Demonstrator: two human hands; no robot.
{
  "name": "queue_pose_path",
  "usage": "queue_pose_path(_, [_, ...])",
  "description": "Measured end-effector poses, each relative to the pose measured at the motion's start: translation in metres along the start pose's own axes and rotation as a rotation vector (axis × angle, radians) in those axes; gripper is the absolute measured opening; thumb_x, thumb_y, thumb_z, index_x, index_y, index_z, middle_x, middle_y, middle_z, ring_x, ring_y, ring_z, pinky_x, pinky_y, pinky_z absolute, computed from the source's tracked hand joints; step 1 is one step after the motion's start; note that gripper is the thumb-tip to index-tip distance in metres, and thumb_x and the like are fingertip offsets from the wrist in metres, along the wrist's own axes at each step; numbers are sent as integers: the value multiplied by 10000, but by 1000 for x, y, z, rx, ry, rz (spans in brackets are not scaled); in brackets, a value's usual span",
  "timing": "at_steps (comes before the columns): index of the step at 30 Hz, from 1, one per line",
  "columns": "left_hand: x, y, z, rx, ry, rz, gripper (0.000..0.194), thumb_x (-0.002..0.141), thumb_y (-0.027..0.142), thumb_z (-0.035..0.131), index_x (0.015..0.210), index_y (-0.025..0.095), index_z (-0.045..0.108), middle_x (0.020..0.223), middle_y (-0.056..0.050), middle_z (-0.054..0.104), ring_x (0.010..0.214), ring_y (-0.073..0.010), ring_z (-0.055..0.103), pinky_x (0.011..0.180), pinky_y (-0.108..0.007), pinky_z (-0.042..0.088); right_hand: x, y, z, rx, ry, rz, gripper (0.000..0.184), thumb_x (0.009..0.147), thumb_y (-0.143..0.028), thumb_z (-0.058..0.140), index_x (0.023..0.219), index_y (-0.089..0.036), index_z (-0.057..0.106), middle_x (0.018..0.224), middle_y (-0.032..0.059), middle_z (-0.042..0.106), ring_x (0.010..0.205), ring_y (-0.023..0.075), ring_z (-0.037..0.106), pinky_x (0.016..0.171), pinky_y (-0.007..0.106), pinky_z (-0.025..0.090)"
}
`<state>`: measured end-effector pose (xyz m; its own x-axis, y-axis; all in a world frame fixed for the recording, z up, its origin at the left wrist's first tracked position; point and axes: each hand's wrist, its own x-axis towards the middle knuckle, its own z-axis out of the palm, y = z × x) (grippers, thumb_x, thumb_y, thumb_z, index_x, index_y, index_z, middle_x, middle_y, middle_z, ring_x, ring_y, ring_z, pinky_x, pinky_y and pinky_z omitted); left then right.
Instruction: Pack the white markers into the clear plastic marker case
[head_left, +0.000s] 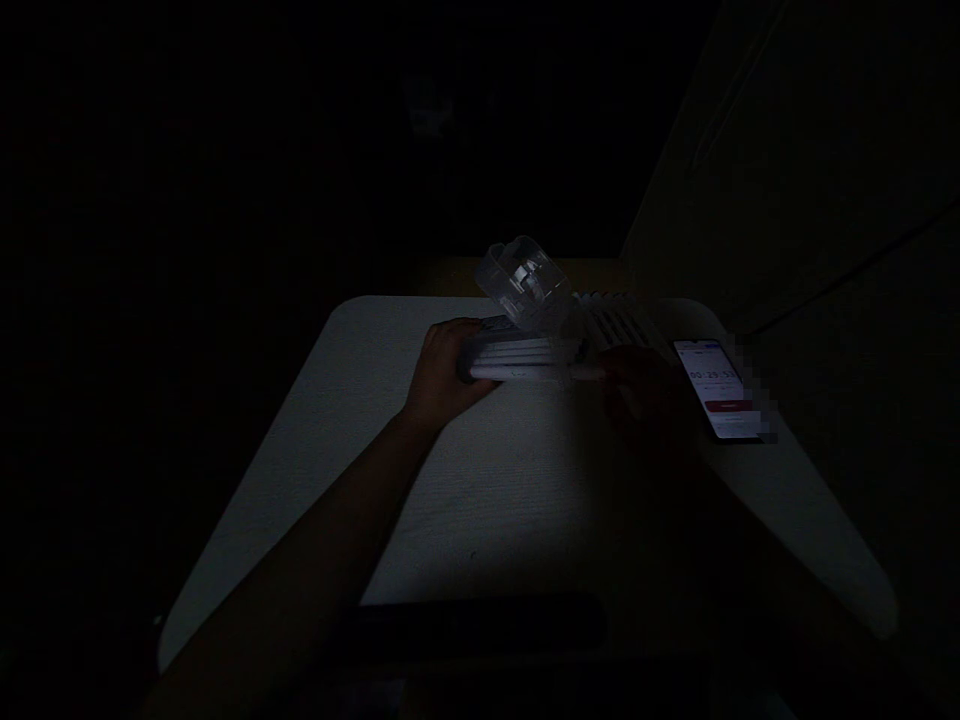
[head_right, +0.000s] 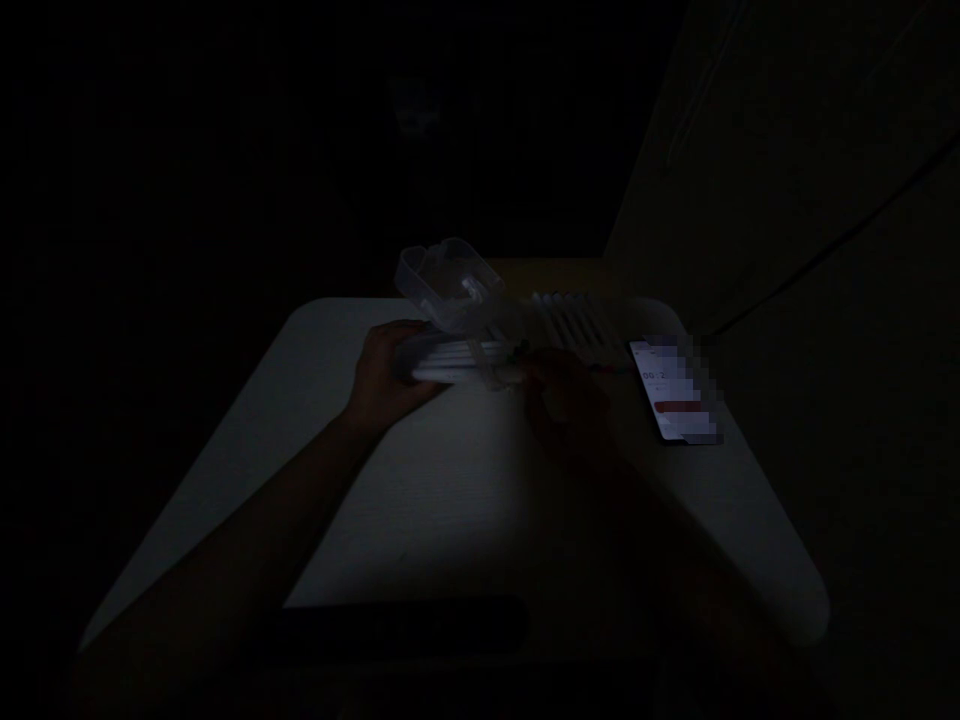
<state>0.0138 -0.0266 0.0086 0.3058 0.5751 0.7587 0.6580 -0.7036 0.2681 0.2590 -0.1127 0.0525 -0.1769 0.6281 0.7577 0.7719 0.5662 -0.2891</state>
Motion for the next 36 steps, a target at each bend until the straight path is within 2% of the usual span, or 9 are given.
queue_pose_path(8, [0, -2, 1, 3, -15, 5, 621, 621, 428, 737, 1139, 229, 460, 1142, -82, 592, 1049, -267, 556, 884, -429, 451, -1, -3, 1, 97, -52, 18, 270, 858, -213, 453, 1100, -196, 569, 1050, 99, 631, 965, 180, 597, 814, 336, 495])
queue_pose_path(14, [1, 3, -1, 3, -15, -40, 606, 621, 415, 739, 1131, 225, 472, 1141, -85, 592, 1054, -273, 553, 888, -435, 452, -2, -3, 2, 112, -114, 56, 334, 857, -242, 440, 1176, -191, 524, 1007, 87, 636, 842, 159, 604, 768, 323, 499])
queue_pose_path(19, [1, 2, -1, -23, 2, 1, 609, 618, 375, 743, 1137, 226, 462, 1149, -83, 588, 1057, -262, 551, 886, -421, 458, -3, -3, 2, 168, -142, 15, 356, 852, -224, 455, 1204, -195, 497, 1006, 72, 638, 804, 139, 609, 738, 297, 507])
queue_pose_path(28, [1, 2, 0, -2, -15, -13, 601, 626, 384, 734, 1138, 227, 460, 1140, -85, 589, 1053, -269, 552, 884, -431, 452, -3, -5, 2, 157, -229, 17, 357, 862, -190, 438, 1214, -177, 500, 1166, 104, 592, 1008, 171, 590, 839, 322, 505])
queue_pose_path(34, [0, 0, 1, -10, 0, 0, 609, 625, 404, 736, 1139, 230, 460, 1141, -83, 588, 1056, -268, 547, 890, -427, 447, -7, -5, 6, 184, -314, 41, 446, 871, -245, 427, 1314, -194, 423, 1281, 115, 513, 904, 154, 603, 824, 323, 519])
queue_pose_path(36, [0, 0, 1, -4, -5, -9, 608, 624, 422, 736, 1132, 231, 463, 1138, -82, 589, 1050, -269, 549, 886, -434, 448, -7, -5, 7, 189, -317, 29, 467, 874, -258, 420, 1338, -209, 398, 1297, 115, 498, 935, 163, 598, 827, 332, 520])
